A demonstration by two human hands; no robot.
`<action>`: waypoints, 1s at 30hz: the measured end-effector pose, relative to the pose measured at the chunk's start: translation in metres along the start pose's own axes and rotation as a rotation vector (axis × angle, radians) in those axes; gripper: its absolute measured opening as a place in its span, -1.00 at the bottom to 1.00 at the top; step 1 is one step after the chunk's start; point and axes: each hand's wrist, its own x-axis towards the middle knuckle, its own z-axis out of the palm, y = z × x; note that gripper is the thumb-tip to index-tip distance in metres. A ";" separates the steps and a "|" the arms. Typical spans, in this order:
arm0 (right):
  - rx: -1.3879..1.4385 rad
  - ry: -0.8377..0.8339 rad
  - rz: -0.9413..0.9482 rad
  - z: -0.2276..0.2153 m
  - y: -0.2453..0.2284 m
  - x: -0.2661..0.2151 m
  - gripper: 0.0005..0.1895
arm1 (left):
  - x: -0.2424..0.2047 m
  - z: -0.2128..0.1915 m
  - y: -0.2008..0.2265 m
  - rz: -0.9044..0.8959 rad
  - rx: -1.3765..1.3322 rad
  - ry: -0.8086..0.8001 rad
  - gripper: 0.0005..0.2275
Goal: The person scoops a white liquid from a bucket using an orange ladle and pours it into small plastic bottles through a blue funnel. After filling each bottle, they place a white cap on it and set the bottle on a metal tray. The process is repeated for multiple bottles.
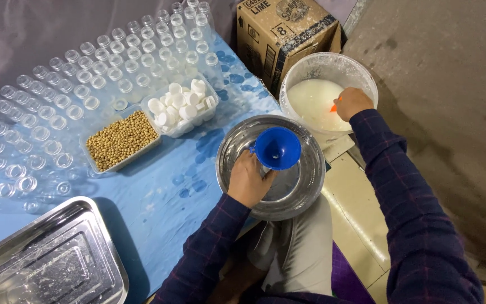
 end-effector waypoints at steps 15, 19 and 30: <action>0.191 -0.249 -0.145 -0.011 -0.038 -0.012 -0.51 | 0.005 -0.009 0.012 0.007 -0.016 0.002 -0.75; 0.052 -0.340 -0.199 -0.004 -0.016 -0.004 -0.49 | 0.003 -0.007 0.008 -0.003 0.022 0.002 -0.74; -0.226 0.086 -0.171 0.048 0.013 0.053 -0.69 | 0.003 -0.007 0.012 -0.006 -0.014 0.011 -0.73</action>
